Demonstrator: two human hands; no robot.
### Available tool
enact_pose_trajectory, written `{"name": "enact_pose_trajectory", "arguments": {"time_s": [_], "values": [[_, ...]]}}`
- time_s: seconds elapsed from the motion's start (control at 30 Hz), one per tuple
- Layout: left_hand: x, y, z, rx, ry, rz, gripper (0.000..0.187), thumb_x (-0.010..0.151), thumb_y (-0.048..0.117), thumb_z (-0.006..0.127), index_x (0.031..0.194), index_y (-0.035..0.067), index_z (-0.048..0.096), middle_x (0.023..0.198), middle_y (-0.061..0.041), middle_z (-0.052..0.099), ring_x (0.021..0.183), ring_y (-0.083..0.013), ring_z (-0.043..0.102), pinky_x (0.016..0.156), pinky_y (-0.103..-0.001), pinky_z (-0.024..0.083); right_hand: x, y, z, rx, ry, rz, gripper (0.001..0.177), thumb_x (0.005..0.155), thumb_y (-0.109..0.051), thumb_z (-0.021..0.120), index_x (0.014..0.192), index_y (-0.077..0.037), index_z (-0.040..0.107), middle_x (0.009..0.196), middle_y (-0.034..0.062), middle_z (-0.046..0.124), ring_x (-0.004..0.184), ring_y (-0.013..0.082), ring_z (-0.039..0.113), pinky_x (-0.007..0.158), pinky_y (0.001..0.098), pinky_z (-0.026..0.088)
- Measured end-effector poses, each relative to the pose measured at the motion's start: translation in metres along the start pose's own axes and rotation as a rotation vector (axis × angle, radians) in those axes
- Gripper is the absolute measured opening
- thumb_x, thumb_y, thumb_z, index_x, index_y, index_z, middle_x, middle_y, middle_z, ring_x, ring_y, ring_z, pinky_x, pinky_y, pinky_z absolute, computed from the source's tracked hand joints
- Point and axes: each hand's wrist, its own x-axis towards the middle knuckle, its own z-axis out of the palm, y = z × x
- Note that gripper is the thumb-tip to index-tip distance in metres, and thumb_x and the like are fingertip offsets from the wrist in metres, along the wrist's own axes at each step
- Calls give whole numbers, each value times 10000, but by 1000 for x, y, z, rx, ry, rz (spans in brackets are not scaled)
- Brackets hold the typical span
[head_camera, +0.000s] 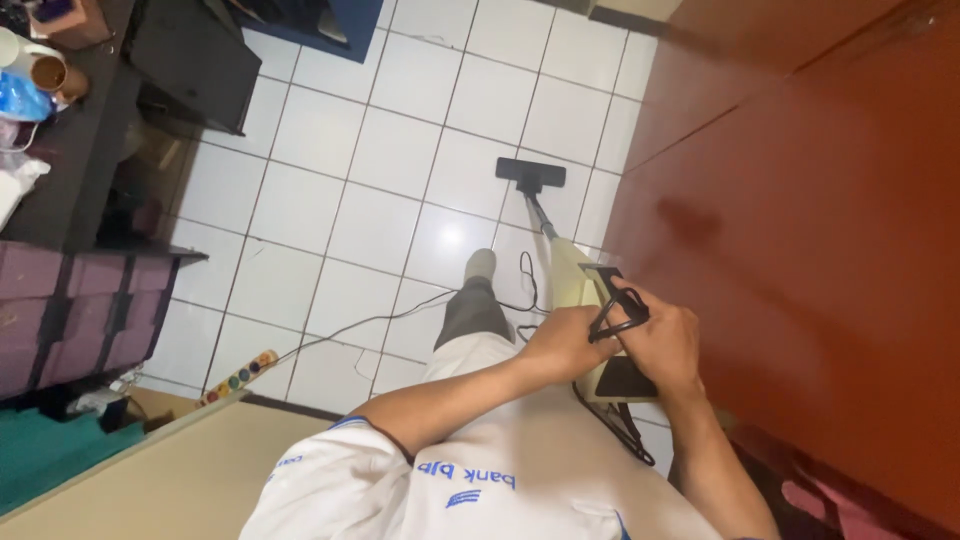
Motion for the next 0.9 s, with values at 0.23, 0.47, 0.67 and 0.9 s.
{"name": "enact_pose_trajectory", "arguments": {"time_s": [0.23,0.47,0.67,0.9], "values": [[-13,-9,1,43,7,-2,265,857,270,713,966,29,707,884,-183,739,862,-368,709,769,-441,531,-11,7,12,-17,27,-124,416,864,-398,717,1194,-151,774,738,131,734,727,269,752,693,365,579],[20,-27,-14,38,-4,-58,243,885,282,698,992,65,724,948,-173,743,922,-374,706,790,-452,529,26,9,34,-42,67,-188,403,823,-327,743,1178,-140,784,602,149,652,571,274,704,601,364,548],[74,-40,-54,25,57,-57,223,905,259,677,1028,82,734,977,-182,746,945,-375,707,811,-446,540,98,4,64,1,153,-360,368,834,-253,765,1176,-117,769,772,180,702,661,300,725,634,379,574],[160,-41,-114,40,62,-263,252,870,283,733,981,58,738,955,-187,745,928,-368,717,806,-459,543,200,-7,85,-66,169,-390,432,802,-170,738,1234,-157,757,852,175,727,744,343,728,708,410,589]]}}
